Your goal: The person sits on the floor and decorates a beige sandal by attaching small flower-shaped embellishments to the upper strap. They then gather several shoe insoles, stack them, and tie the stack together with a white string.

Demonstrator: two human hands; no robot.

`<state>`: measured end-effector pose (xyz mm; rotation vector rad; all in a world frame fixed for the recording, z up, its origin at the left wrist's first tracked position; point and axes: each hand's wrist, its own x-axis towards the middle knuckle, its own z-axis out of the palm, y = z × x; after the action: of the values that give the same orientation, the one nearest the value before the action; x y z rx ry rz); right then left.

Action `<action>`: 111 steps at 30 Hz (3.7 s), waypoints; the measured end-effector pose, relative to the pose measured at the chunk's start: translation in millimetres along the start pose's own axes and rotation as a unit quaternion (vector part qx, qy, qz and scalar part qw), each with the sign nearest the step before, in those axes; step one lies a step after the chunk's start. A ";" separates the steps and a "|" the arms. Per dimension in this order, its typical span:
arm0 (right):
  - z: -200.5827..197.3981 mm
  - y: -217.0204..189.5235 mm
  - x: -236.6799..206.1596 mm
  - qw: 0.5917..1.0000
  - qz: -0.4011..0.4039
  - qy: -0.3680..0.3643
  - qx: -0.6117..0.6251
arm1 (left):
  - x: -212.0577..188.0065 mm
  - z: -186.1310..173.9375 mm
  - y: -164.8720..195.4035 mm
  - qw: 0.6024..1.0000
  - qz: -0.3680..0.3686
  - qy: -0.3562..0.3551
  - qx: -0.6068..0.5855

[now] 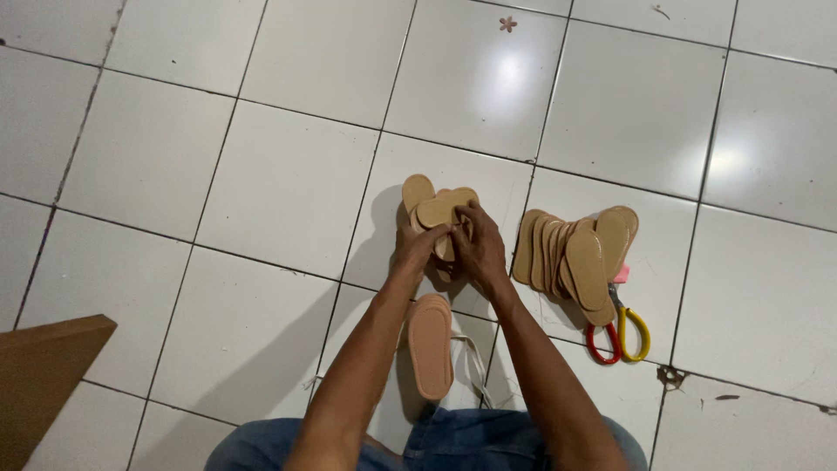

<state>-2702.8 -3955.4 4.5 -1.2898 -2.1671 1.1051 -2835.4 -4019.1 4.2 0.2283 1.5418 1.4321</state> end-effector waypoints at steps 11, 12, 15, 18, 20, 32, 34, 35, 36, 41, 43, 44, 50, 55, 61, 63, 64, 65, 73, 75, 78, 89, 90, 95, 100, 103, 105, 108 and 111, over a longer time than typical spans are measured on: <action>-40.5 9.6 -32.7 0.988 0.040 -0.121 0.082 | 4.4 -46.9 3.2 0.971 0.064 -0.052 -0.225; -42.9 12.4 -38.8 0.975 0.084 -0.179 0.104 | -3.9 -54.1 13.0 0.965 0.068 -0.052 -0.246; -40.1 14.9 -53.2 0.987 0.065 -0.106 0.105 | -27.2 -66.1 51.8 0.949 0.096 -0.067 -0.293; -40.1 5.4 -63.9 0.995 0.048 0.004 0.088 | -76.8 -88.8 77.7 0.946 0.117 -0.071 -0.293; -43.4 -12.4 -68.4 0.991 0.066 0.013 0.118 | -106.7 -103.4 93.6 0.949 0.119 -0.084 -0.280; -9.1 -184.8 -107.4 0.923 0.098 -0.065 0.367 | -186.0 -132.5 50.4 0.944 0.027 -0.153 -0.291; -7.6 -186.8 -106.6 0.924 0.115 -0.079 0.355 | -183.1 -135.3 41.5 0.949 0.021 -0.131 -0.284; -5.9 -185.9 -105.6 0.925 0.123 -0.085 0.348 | -180.6 -134.2 36.7 0.951 0.017 -0.122 -0.282; -3.7 -184.2 -104.3 0.932 0.109 -0.073 0.337 | -178.1 -132.3 31.6 0.946 -0.004 -0.118 -0.303; 2.0 -156.5 -87.1 0.932 -0.017 0.063 0.357 | -158.3 -136.1 9.3 0.899 -0.029 -0.180 -0.399; -13.5 -129.0 -63.7 0.852 0.106 0.090 0.504 | -151.5 -144.3 3.6 0.890 -0.066 -0.154 -0.425; -22.0 -112.9 -57.3 0.862 0.118 0.082 0.487 | -150.6 -149.5 1.5 0.885 -0.088 -0.142 -0.435; -52.6 -36.8 4.9 0.950 0.186 0.040 0.248 | -150.6 -167.0 1.8 0.890 -0.070 -0.106 -0.438; -52.3 -17.7 -17.9 0.990 0.027 -0.010 -0.138 | -147.1 -166.2 -1.1 0.891 -0.064 -0.092 -0.440; -26.6 -13.5 -75.1 0.971 -0.020 -0.143 -0.191 | -149.3 -168.8 -15.3 0.888 -0.070 -0.101 -0.443; -25.7 -11.6 -72.8 0.969 0.017 -0.150 -0.196 | -149.2 -170.1 -17.7 0.891 -0.066 -0.092 -0.440; -26.7 -10.6 -68.8 0.975 0.028 -0.159 -0.153 | -148.6 -170.2 -18.7 0.893 -0.065 -0.082 -0.437; -28.5 -9.8 -62.9 0.979 0.036 -0.166 -0.111 | -146.9 -170.2 -19.1 0.896 -0.062 -0.073 -0.434; -4.3 -8.2 -20.6 0.995 0.086 -0.045 -0.037 | -143.3 -168.9 -15.3 0.886 -0.051 -0.091 -0.452; -0.3 -1.5 -17.6 0.950 -0.193 0.087 -0.231 | -144.0 -168.8 -10.8 0.888 -0.047 -0.068 -0.452; -5.6 7.8 -20.9 0.928 -0.231 0.026 -0.290 | -141.6 -167.3 -6.7 0.881 -0.051 -0.052 -0.468; -18.5 -127.2 -85.2 0.995 0.013 -0.077 -0.057 | -130.5 -152.8 -31.8 0.894 -0.064 -0.129 -0.425; -13.7 -144.1 -88.9 0.996 -0.056 -0.040 -0.063 | -130.8 -152.1 -31.3 0.896 -0.075 -0.134 -0.416; -2.6 -188.2 -99.8 0.998 0.002 -0.047 0.033 | -133.3 -152.2 -22.1 0.914 -0.088 -0.154 -0.364; -3.8 -169.0 -94.3 0.975 0.036 -0.045 0.215 | -133.7 -144.6 -4.0 0.923 -0.044 -0.125 -0.361; -13.8 -133.2 -91.3 0.949 0.051 -0.020 0.310 | -139.2 -142.7 11.7 0.915 0.013 -0.174 -0.364; -27.9 -99.3 -92.9 0.941 0.067 0.038 0.328 | -143.7 -140.2 21.5 0.912 0.016 -0.190 -0.364; -45.3 -40.1 -87.5 0.930 0.111 0.126 0.326 | -145.1 -138.0 34.2 0.918 -0.010 -0.160 -0.362; -40.7 16.5 -80.3 0.922 0.207 0.147 0.294 | -147.1 -134.4 39.4 0.904 -0.033 -0.172 -0.391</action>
<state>-2626.3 -4002.6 21.8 -1.5171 -1.2272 1.4596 -2878.3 -4198.6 88.9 -0.0599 0.6043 1.7303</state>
